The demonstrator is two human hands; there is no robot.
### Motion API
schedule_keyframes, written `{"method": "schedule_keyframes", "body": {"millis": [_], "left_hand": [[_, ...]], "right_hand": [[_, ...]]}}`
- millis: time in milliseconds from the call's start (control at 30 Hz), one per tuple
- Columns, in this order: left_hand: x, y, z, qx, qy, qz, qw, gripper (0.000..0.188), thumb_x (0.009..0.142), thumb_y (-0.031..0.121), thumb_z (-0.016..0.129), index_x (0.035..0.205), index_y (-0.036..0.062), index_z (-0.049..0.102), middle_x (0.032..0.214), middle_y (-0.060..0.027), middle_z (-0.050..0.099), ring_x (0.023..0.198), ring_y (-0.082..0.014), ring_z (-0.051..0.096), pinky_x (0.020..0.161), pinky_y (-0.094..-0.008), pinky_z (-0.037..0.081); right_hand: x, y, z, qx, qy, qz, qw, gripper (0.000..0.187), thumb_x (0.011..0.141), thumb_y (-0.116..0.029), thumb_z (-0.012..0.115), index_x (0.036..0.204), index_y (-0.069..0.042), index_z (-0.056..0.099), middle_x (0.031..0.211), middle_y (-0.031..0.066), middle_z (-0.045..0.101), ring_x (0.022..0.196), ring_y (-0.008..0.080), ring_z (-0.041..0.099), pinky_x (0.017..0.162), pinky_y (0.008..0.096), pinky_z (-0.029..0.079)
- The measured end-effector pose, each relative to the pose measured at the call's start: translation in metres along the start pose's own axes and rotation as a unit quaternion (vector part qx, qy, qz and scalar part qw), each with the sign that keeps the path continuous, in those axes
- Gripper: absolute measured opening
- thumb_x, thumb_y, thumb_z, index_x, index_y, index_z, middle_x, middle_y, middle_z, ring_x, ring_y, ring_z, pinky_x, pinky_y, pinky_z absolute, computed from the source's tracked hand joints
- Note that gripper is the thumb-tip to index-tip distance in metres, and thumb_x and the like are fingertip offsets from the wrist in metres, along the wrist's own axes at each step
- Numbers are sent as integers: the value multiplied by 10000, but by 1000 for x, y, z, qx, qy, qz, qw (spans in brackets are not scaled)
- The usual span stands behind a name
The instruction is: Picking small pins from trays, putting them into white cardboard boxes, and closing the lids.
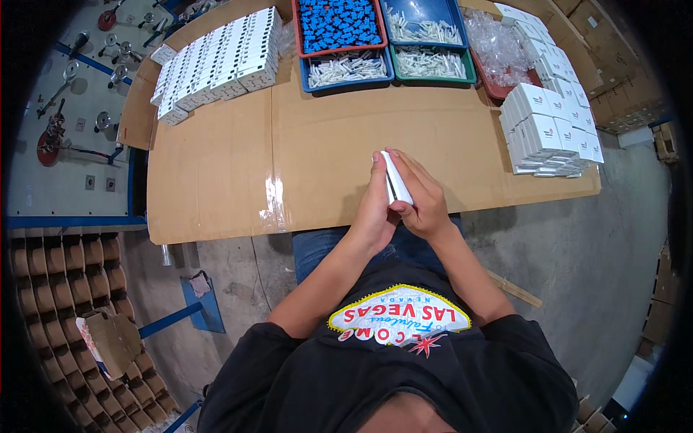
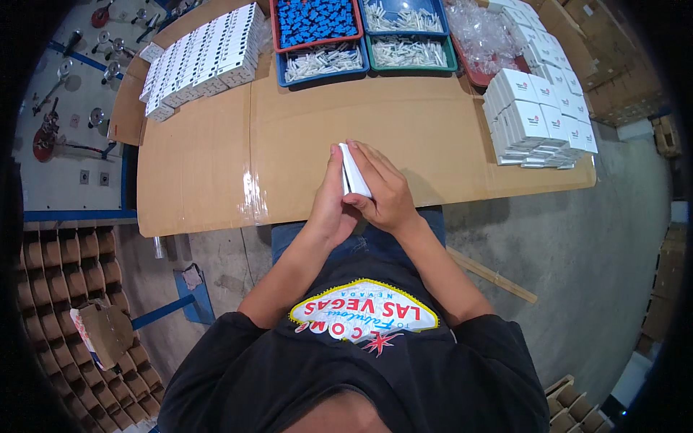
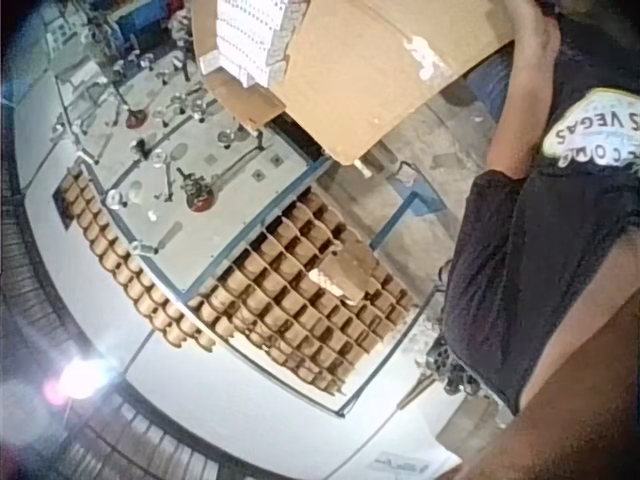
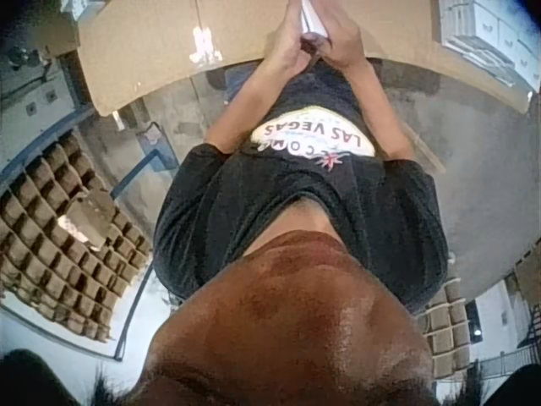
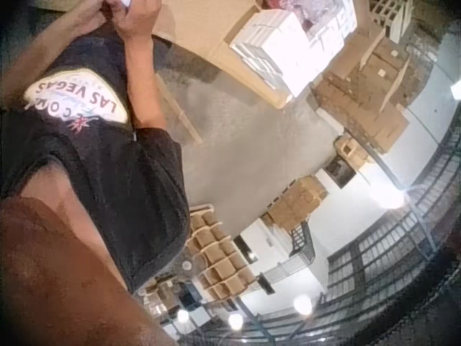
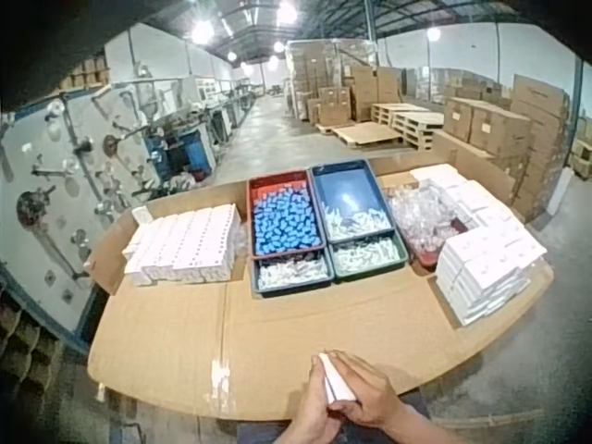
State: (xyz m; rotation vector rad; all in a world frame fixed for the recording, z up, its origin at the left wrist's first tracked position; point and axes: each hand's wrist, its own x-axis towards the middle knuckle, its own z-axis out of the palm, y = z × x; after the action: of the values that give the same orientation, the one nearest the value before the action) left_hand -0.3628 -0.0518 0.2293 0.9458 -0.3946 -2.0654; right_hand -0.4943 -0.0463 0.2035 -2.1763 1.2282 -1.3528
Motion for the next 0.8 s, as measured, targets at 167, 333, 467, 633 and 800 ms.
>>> {"method": "schedule_keyframes", "body": {"millis": [167,333,467,633,800], "left_hand": [[-3,2,4,13,11,6,1000,530,1021,634,479,1278,176,555,1100,-25,634,990,-147,640,869,-330,540],[-3,2,7,11,25,10,1000,516,1022,626,486,1265,174,541,1063,-26,633,988,-153,641,871,-346,541],[2,-4,-2,21,-9,-10,1000,537,1025,637,463,1278,169,528,1069,-35,643,1010,-170,646,872,-374,541],[5,-8,-2,32,14,12,999,580,1034,649,414,1313,152,520,1072,-54,672,1050,-189,655,907,-421,525],[7,-15,2,8,2,7,1000,623,1050,621,396,1421,127,478,1189,-71,665,1105,-191,649,968,-415,509]], "right_hand": [[-2,-4,1,66,21,40,997,789,1002,-602,491,1405,75,530,1365,279,601,1259,438,601,1049,437,490],[-4,-2,4,81,37,50,995,775,1029,-601,435,1407,68,538,1377,269,601,1277,423,597,1046,428,493],[-8,-3,5,100,54,75,991,784,1042,-613,387,1402,64,548,1382,261,603,1274,417,603,1040,420,497],[-9,1,5,121,50,90,987,813,1041,-636,361,1405,66,548,1373,256,614,1260,396,620,1027,411,504],[-17,9,7,289,128,201,927,856,1044,-656,332,1388,95,554,1335,231,644,1189,312,668,989,390,528]]}}
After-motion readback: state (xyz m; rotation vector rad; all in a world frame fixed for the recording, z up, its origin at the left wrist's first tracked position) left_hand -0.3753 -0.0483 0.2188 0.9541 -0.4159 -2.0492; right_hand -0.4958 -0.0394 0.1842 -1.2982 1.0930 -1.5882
